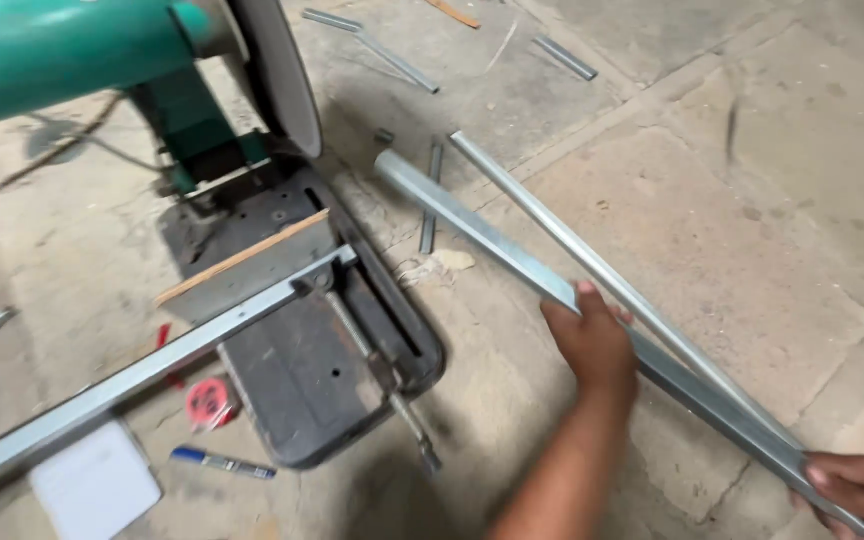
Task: Measuring a long metal square tube and cutting it to size using a heavy-duty electric chop saw.
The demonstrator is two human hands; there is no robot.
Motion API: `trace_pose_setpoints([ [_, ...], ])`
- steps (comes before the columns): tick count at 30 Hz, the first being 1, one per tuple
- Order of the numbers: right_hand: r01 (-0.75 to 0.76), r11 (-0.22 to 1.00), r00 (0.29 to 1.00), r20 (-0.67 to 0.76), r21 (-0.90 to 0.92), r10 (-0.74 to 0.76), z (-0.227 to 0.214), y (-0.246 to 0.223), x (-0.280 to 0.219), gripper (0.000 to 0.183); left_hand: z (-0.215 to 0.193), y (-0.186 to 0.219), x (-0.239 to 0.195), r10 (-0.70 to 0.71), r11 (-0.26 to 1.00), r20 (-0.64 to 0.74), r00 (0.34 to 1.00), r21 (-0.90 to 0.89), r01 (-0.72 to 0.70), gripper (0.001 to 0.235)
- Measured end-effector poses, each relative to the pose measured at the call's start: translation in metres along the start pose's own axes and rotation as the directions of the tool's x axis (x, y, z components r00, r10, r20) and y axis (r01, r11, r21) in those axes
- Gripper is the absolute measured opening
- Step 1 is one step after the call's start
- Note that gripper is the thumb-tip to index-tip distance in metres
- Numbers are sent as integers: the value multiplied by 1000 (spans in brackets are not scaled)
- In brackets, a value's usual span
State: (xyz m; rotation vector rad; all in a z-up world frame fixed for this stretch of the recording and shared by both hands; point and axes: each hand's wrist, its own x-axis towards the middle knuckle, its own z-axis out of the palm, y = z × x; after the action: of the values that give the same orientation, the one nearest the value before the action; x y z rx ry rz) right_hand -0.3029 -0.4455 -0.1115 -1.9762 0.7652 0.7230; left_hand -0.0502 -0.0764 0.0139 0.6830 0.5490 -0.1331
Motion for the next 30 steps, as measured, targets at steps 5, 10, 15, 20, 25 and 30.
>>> trace_pose_setpoints([
  [5, -188, 978, 975, -100, 94, 198, 56, -148, -15, 56, -12, 17, 61, 134, 980, 134, 982, 129, -152, 22],
  [10, -141, 986, 985, 116, 86, 130, 82, -177, 5, 66, -35, 50, 66, 193, 957, 207, 959, 175, -231, 21],
  [15, -71, 997, 996, 58, 41, 68, 89, -221, -23, 53, -44, 51, 77, 180, 976, 206, 962, 86, -201, 14],
  [20, 93, 995, 988, 117, 29, -96, 93, -225, -44, 47, -47, 63, 69, 208, 963, 266, 941, 113, -245, 16],
  [25, 276, 961, 937, 223, 1, -269, 99, -224, -54, 44, -51, 65, 68, 150, 987, 218, 964, 32, -161, 17],
  [30, 245, 967, 937, 239, 70, -255, 116, -219, -36, 43, -54, 76, 64, 109, 992, 232, 967, 31, -119, 17],
])
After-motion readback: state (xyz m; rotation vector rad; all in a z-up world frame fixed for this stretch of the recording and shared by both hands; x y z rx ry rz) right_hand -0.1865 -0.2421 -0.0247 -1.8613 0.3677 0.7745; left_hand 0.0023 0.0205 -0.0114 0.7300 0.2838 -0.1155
